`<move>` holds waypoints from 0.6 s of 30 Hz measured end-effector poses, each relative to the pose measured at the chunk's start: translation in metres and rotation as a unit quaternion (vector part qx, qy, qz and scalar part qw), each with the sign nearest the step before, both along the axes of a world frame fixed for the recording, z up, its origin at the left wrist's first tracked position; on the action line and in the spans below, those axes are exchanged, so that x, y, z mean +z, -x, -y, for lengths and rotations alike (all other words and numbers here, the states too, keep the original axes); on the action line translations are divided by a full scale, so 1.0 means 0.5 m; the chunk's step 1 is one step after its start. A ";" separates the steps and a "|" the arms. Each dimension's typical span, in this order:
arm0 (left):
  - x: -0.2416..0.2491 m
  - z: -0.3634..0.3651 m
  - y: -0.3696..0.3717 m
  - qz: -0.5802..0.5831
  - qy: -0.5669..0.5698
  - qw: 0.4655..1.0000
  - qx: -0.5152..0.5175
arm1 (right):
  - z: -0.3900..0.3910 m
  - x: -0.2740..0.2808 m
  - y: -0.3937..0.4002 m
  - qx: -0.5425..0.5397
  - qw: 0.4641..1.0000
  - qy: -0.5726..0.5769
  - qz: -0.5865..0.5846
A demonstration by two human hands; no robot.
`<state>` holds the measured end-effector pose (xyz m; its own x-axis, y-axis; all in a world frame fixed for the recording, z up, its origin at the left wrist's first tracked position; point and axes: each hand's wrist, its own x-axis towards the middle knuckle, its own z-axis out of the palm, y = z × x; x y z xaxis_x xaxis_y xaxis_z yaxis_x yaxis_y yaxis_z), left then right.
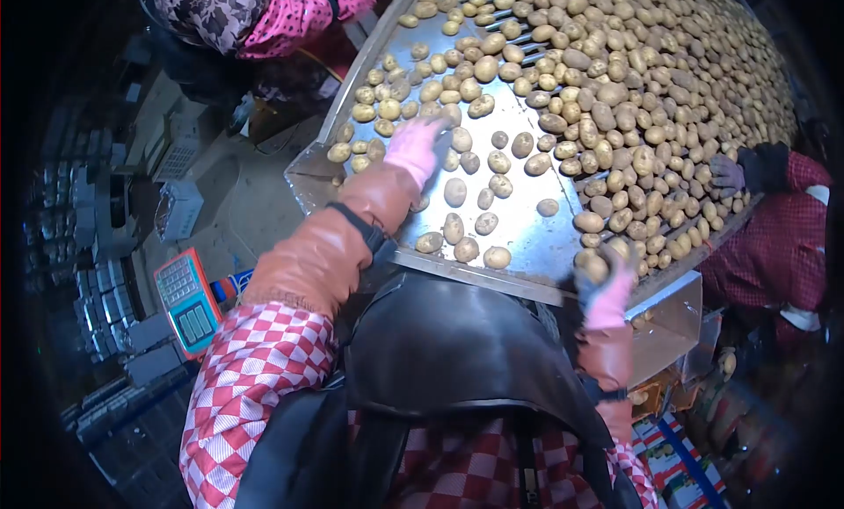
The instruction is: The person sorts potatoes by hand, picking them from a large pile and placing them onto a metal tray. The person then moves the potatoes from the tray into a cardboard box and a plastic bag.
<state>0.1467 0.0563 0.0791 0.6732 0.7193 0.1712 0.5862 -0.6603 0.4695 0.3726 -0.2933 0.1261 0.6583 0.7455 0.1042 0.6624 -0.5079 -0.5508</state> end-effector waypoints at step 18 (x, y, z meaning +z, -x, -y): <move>-0.070 0.037 0.114 -0.026 0.075 0.997 0.017 | 0.198 -0.057 -0.090 -0.142 0.987 -0.031 -0.074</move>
<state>0.0896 0.0376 0.0442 0.6536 0.7565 0.0249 0.6333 -0.5646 0.5293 0.4173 -0.3922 0.0975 0.8507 0.5248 0.0301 0.4083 -0.6235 -0.6667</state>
